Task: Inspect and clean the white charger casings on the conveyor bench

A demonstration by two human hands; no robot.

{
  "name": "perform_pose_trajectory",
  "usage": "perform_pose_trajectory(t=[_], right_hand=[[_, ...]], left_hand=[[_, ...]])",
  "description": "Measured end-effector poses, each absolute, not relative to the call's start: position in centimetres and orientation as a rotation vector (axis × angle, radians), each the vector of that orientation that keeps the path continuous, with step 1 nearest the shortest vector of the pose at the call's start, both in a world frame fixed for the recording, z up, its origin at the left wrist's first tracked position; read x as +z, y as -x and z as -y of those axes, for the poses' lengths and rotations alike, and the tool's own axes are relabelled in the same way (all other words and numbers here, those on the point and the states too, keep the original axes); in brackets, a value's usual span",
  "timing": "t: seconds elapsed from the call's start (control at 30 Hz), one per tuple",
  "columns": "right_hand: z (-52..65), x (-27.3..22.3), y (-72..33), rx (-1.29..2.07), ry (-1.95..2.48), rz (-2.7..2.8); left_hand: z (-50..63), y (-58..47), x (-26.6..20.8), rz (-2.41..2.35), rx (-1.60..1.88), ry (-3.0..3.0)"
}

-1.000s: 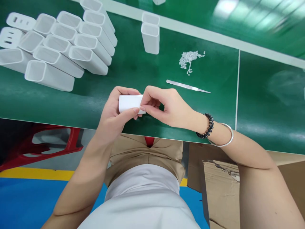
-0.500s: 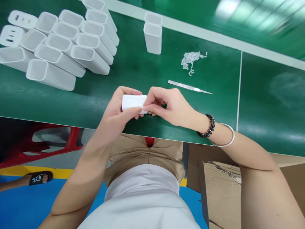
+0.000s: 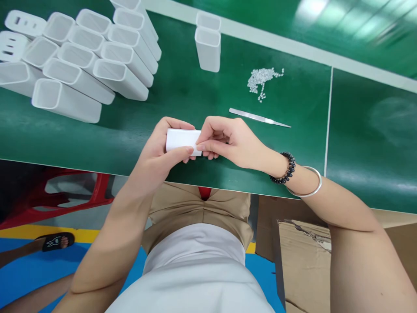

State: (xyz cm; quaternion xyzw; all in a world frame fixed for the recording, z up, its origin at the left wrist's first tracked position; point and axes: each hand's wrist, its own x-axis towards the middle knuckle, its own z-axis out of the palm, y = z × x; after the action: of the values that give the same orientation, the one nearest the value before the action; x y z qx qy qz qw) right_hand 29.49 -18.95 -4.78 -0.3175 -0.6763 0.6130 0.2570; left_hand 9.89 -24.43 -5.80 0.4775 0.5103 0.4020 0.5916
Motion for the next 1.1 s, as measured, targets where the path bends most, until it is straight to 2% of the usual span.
perform_pose_trajectory(t=[0.3,0.83,1.1], right_hand=[[18.51,-4.75,-29.23,1.789,0.829,1.759],[18.81,-4.18,-29.44,1.74,0.909,1.809],[18.71,-4.97,-29.18,1.859,0.872,1.669]], left_hand=[[24.3,-9.77,-5.77,-1.168,0.915,-1.109],[23.98,-9.7,-5.52,-1.181,0.868,-1.101],[24.05,-9.54,-5.44,-1.151,0.88,-1.032]])
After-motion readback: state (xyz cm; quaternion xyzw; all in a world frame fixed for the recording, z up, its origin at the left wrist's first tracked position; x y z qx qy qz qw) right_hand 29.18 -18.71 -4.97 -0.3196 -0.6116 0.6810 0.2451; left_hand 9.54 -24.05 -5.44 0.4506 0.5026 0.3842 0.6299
